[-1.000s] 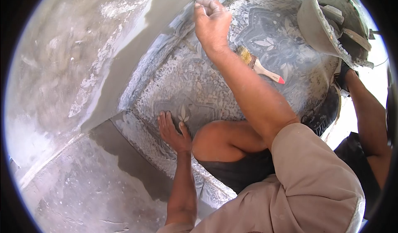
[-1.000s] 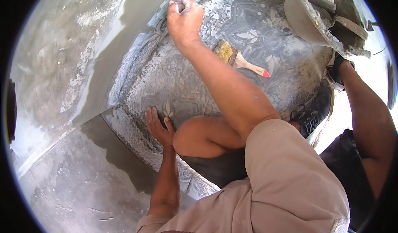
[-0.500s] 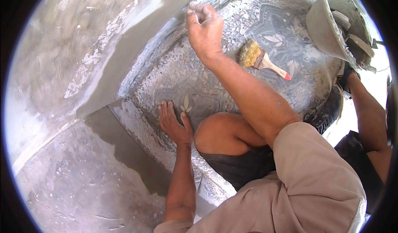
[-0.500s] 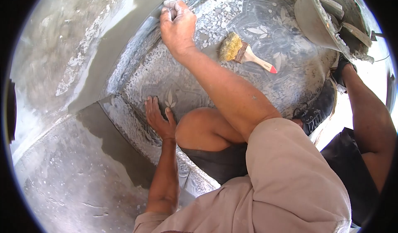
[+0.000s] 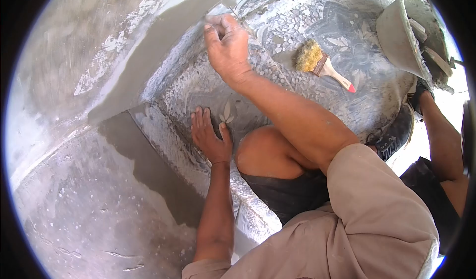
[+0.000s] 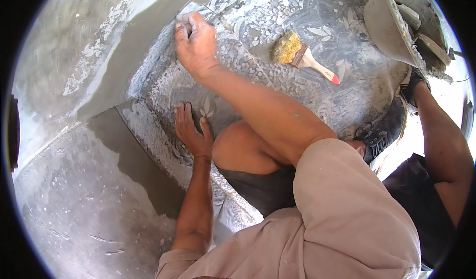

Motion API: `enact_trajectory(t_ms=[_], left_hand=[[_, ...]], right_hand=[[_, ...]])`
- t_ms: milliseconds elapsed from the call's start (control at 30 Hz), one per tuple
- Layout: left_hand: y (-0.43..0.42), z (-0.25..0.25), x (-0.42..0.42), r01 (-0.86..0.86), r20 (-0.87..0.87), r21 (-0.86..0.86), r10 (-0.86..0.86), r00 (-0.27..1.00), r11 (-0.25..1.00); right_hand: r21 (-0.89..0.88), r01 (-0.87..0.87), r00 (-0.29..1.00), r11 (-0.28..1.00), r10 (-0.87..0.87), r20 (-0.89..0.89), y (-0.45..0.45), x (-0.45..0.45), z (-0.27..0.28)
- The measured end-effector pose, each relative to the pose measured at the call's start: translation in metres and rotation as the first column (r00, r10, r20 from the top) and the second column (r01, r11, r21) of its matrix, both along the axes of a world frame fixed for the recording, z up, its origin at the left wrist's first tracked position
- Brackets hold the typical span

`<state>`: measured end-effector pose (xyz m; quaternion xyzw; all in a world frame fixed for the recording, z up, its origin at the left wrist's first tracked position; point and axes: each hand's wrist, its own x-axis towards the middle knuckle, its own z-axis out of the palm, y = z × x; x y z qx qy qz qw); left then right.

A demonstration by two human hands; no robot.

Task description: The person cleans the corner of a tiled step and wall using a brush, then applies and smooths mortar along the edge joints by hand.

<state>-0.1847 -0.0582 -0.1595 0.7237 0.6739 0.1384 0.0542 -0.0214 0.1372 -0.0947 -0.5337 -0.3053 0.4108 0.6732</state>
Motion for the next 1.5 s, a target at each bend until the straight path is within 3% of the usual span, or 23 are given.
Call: enact_trajectory(t_ms=[133, 200, 233, 333, 400, 433, 500, 600, 800, 933, 1033, 1200, 1300, 1500], left_hand=[[0.000, 0.001, 0.001, 0.000, -0.003, 0.010, 0.000, 1.000, 1.000], [0.000, 0.001, 0.001, -0.003, -0.014, 0.019, 0.003, 1.000, 1.000], [0.000, 0.000, 0.001, -0.001, -0.006, 0.019, 0.001, 1.000, 1.000], [0.002, 0.002, 0.002, -0.016, 0.001, 0.017, 0.016, 1.000, 1.000], [-0.001, 0.005, 0.002, -0.043, -0.012, 0.009, 0.043, 0.999, 0.999], [0.000, 0.006, 0.002, -0.038, -0.016, -0.005, 0.038, 0.999, 0.999], [0.000, 0.004, 0.000, -0.036, -0.023, -0.012, 0.035, 0.999, 0.999], [0.000, 0.002, -0.001, -0.032, -0.004, -0.020, 0.032, 0.999, 0.999], [0.000, 0.001, -0.001, -0.024, 0.014, -0.016, 0.024, 1.000, 1.000], [0.000, 0.004, 0.002, -0.026, -0.006, -0.009, 0.026, 1.000, 1.000], [0.000, 0.004, 0.002, -0.029, -0.005, -0.012, 0.029, 1.000, 0.999], [0.000, 0.003, 0.001, -0.022, -0.013, -0.007, 0.022, 1.000, 1.000], [0.000, 0.003, 0.001, -0.038, 0.000, -0.047, 0.038, 0.999, 0.998], [-0.001, 0.003, 0.001, -0.030, 0.009, -0.029, 0.030, 1.000, 0.999]], right_hand=[[-0.026, -0.090, 0.995, 0.996, 0.091, 0.039, -0.012, -0.015, 0.003], [-0.031, -0.223, 0.948, 0.974, 0.224, 0.227, -0.018, -0.023, 0.001], [-0.031, -0.229, 0.946, 0.973, 0.230, 0.226, -0.021, -0.024, -0.001], [0.096, -0.253, 0.962, 0.963, 0.240, 0.131, -0.027, -0.014, -0.004], [-0.129, -0.278, 0.955, 0.952, 0.260, -0.142, -0.025, 0.006, 0.007], [-0.124, -0.296, 0.949, 0.947, 0.277, -0.148, -0.022, 0.011, 0.012], [-0.172, -0.351, 0.832, 0.921, 0.222, -0.509, -0.012, 0.018, 0.015], [-0.150, -0.391, 0.743, 0.908, 0.215, -0.634, -0.006, 0.019, 0.019], [-0.229, -0.428, 0.697, 0.874, 0.159, -0.699, 0.002, 0.020, 0.026], [-0.171, -0.467, 0.673, 0.868, 0.223, -0.705, 0.002, 0.023, 0.022], [-0.264, -0.456, 0.764, 0.850, 0.222, -0.606, 0.003, 0.026, 0.021], [-0.202, -0.328, 0.933, 0.923, 0.283, -0.223, 0.004, 0.027, 0.022], [-0.202, -0.292, 0.953, 0.935, 0.266, -0.145, 0.008, 0.022, 0.021], [-0.265, -0.275, 0.932, 0.924, 0.188, -0.311, 0.003, 0.021, 0.037]])
